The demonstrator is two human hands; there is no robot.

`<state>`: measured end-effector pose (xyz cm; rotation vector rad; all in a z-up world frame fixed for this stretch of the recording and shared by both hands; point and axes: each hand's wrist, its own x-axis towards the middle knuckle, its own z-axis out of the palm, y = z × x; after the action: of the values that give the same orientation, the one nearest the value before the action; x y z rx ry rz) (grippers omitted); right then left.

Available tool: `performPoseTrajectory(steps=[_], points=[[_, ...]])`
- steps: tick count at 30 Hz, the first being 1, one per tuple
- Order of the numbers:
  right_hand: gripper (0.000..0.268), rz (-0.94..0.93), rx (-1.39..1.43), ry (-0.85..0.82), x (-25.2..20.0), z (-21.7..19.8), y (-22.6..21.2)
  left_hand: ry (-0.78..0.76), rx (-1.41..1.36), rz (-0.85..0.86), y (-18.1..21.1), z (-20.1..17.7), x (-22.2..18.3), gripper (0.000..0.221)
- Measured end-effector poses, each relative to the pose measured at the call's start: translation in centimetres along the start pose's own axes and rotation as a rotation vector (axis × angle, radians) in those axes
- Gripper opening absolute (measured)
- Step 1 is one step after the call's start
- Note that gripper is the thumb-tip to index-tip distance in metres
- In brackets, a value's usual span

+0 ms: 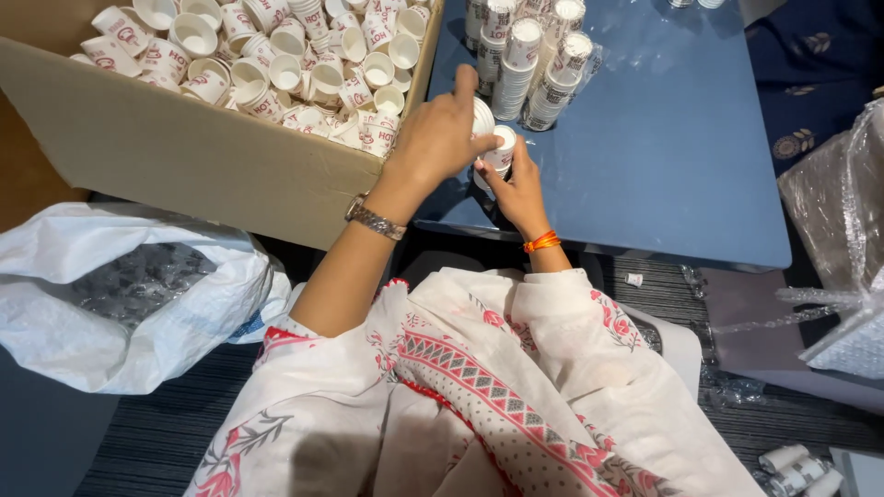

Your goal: Counting and stacking paper cups for packaging in a manufacturing facility.

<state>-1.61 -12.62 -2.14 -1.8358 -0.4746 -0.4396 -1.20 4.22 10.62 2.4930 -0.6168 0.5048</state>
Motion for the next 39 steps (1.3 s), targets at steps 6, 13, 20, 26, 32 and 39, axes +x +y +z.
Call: performPoseTrajectory(steps=[6,13,20,26,32,39], points=[[0.040,0.076,-0.025,0.010,-0.1,-0.1,2.7,-0.086,0.391,0.083,1.1,7.1,2.7,0.051],[0.035,0.099,-0.027,0.005,-0.1,-0.2,3.2,-0.157,0.285,0.058,2.6,7.7,1.1,0.055],[0.041,0.041,0.105,-0.009,-0.1,-0.4,-0.7,0.109,0.144,0.226,-2.3,4.1,1.0,0.070],[0.042,0.037,0.006,-0.008,-0.4,-0.6,-0.6,-0.050,0.431,-0.305,-14.6,-5.2,1.7,0.055],[0.044,0.045,-0.001,-0.022,-0.1,-0.4,-0.4,-0.414,0.574,-0.773,-25.8,-7.0,1.4,0.043],[0.048,0.065,0.022,-0.019,-0.4,-0.4,-0.4,-0.242,0.502,-0.678,-26.3,-5.2,0.4,0.025]])
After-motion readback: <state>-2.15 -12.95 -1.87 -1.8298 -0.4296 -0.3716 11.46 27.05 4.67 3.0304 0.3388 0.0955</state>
